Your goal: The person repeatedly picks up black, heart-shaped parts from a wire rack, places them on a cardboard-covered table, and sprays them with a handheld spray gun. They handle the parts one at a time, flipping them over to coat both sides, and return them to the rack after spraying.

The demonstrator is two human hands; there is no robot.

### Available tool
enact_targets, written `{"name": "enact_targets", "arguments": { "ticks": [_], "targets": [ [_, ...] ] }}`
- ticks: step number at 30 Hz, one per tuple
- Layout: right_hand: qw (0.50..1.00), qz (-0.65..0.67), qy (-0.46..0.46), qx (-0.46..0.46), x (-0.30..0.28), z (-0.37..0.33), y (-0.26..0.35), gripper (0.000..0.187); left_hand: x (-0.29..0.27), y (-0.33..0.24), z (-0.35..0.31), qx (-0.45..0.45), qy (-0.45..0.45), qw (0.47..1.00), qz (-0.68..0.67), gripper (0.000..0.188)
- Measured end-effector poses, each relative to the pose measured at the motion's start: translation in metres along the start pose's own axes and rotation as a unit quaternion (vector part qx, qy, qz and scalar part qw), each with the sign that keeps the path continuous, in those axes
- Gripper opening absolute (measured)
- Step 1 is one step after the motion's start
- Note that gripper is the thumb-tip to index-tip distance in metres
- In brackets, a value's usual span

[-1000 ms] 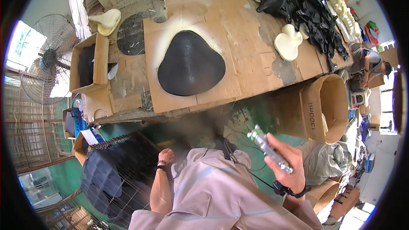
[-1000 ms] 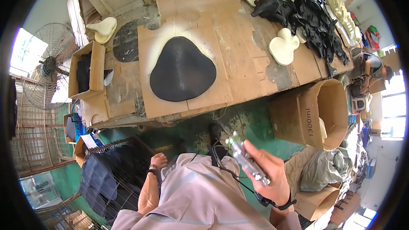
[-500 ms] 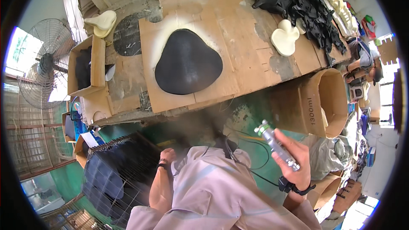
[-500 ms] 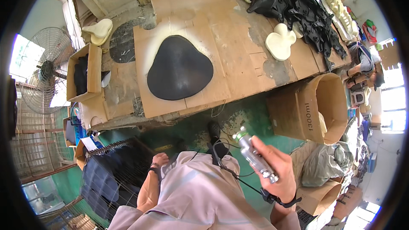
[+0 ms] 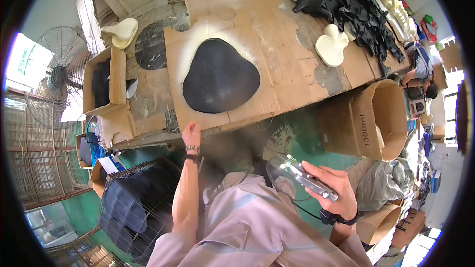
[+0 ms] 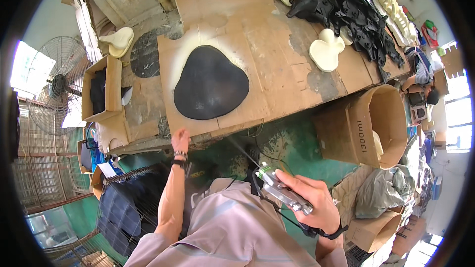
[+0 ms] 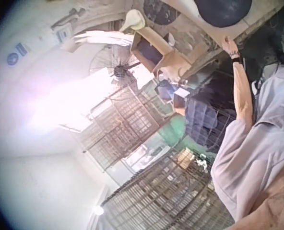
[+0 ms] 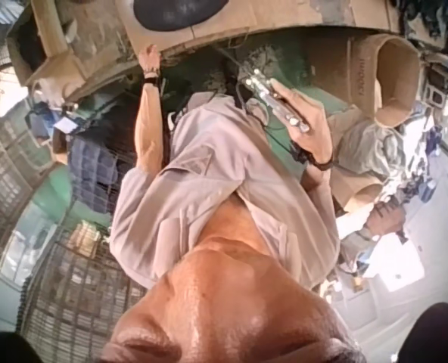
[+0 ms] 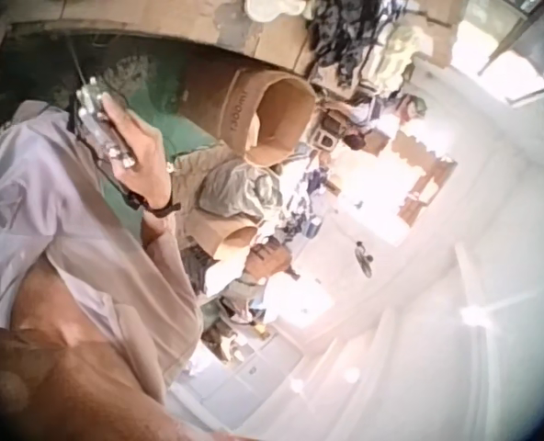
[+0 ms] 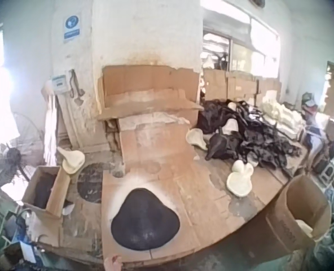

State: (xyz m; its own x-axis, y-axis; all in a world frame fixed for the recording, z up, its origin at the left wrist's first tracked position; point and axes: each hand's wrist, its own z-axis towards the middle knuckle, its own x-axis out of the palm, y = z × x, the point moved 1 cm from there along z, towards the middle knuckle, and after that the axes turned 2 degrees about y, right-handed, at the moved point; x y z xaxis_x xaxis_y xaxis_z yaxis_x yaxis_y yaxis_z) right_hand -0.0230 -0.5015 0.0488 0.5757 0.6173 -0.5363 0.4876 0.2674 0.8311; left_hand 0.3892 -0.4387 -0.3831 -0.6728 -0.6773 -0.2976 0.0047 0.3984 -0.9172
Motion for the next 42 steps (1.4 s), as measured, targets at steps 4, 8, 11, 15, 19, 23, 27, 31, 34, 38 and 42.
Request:
{"name": "enact_targets", "arguments": {
  "ticks": [4, 8, 11, 15, 19, 23, 27, 31, 34, 38, 42],
  "targets": [
    [0.993, -0.032, -0.11, 0.004, -0.013, -0.009, -0.005, 0.066, 0.037, -0.052, 0.047, 0.065, -0.096, 0.978, 0.173, 0.03],
    [0.991, -0.034, -0.122, 0.031, -0.024, -0.018, -0.005, 0.055, 0.051, -0.072, 0.057, -0.007, -0.125, 0.943, 0.308, 0.031],
    [0.993, -0.037, -0.108, 0.004, -0.031, -0.015, -0.007, 0.058, 0.052, -0.085, 0.057, -0.021, -0.118, 0.93, 0.347, 0.033],
    [0.995, -0.001, -0.06, -0.076, -0.031, -0.008, -0.018, 0.066, 0.054, -0.093, 0.057, -0.01, -0.116, 0.922, 0.368, 0.032],
    [0.996, 0.007, -0.065, -0.057, -0.032, 0.002, -0.022, 0.072, 0.055, -0.094, 0.059, -0.01, -0.11, 0.916, 0.387, 0.033],
    [0.991, -0.015, -0.125, -0.049, -0.036, 0.007, -0.022, 0.062, 0.058, -0.079, 0.071, -0.048, -0.097, 0.981, 0.161, 0.028],
    [0.99, -0.023, -0.129, -0.05, -0.039, 0.006, -0.021, 0.058, 0.061, -0.05, 0.092, -0.229, -0.091, 0.878, -0.409, 0.013],
    [0.986, -0.015, -0.156, -0.056, -0.038, 0.006, -0.021, 0.054, 0.075, -0.096, 0.107, -0.193, 0.065, 0.792, -0.575, 0.005],
    [0.987, 0.014, -0.149, -0.063, -0.032, 0.01, -0.022, 0.056, 0.047, -0.139, 0.126, -0.082, 0.264, 0.733, -0.621, 0.007],
    [0.989, 0.017, -0.142, -0.046, -0.028, 0.02, -0.032, 0.053, 0.036, -0.295, 0.059, -0.016, 0.089, 0.734, -0.673, 0.015],
    [0.993, 0.028, -0.1, -0.05, -0.017, 0.034, -0.026, 0.053, -0.037, -0.351, -0.014, 0.09, 0.098, 0.689, -0.713, 0.016]
  ]
}}
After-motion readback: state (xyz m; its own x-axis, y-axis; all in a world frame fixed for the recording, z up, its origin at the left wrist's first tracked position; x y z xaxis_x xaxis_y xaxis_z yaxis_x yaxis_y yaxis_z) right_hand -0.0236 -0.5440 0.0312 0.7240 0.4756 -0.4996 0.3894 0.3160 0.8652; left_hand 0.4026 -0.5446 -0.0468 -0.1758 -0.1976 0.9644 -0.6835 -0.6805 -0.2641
